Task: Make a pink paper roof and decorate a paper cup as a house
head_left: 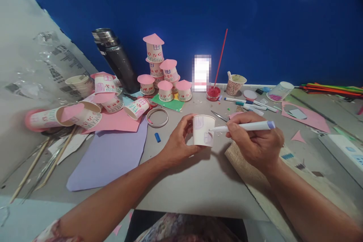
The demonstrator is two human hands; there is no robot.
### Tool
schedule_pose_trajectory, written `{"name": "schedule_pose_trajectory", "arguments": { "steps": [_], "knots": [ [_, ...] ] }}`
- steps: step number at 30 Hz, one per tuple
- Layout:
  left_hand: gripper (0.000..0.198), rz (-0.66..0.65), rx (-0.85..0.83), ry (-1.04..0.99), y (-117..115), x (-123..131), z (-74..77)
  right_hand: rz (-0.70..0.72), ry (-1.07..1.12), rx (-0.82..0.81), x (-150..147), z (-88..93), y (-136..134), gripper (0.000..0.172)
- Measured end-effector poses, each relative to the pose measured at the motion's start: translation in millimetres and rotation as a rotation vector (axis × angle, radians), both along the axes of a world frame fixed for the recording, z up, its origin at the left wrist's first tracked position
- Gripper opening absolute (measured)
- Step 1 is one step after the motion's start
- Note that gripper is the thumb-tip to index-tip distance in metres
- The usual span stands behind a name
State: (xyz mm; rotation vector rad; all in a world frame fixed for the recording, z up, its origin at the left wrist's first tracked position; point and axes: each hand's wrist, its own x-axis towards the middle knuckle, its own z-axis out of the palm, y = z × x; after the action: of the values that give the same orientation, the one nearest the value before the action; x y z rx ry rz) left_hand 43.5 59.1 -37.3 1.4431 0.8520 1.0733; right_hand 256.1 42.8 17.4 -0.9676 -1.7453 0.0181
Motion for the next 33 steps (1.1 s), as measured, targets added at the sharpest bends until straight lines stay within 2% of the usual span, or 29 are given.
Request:
{"name": "schedule_pose_trajectory", "arguments": {
  "steps": [6, 17, 24, 33],
  "knots": [
    [0.08, 0.001, -0.03, -0.026, -1.2, 0.8, 0.9, 0.096, -0.039, 0.003, -2.5, 4.9, 0.1, 0.02],
    [0.079, -0.025, -0.032, -0.04, -0.8, -0.4, -1.2, 0.12, -0.048, 0.008, -6.6, 9.1, 0.3, 0.02],
    [0.079, -0.02, -0.009, -0.02, -0.1, -1.8, -3.5, 0.004, -0.074, 0.008, -2.5, 6.9, -0.3, 0.019],
    [0.079, -0.018, -0.005, -0.001, -0.6, -1.5, -2.7, 0.044, -0.062, 0.02, -6.3, 7.1, -1.2, 0.021]
  ]
}}
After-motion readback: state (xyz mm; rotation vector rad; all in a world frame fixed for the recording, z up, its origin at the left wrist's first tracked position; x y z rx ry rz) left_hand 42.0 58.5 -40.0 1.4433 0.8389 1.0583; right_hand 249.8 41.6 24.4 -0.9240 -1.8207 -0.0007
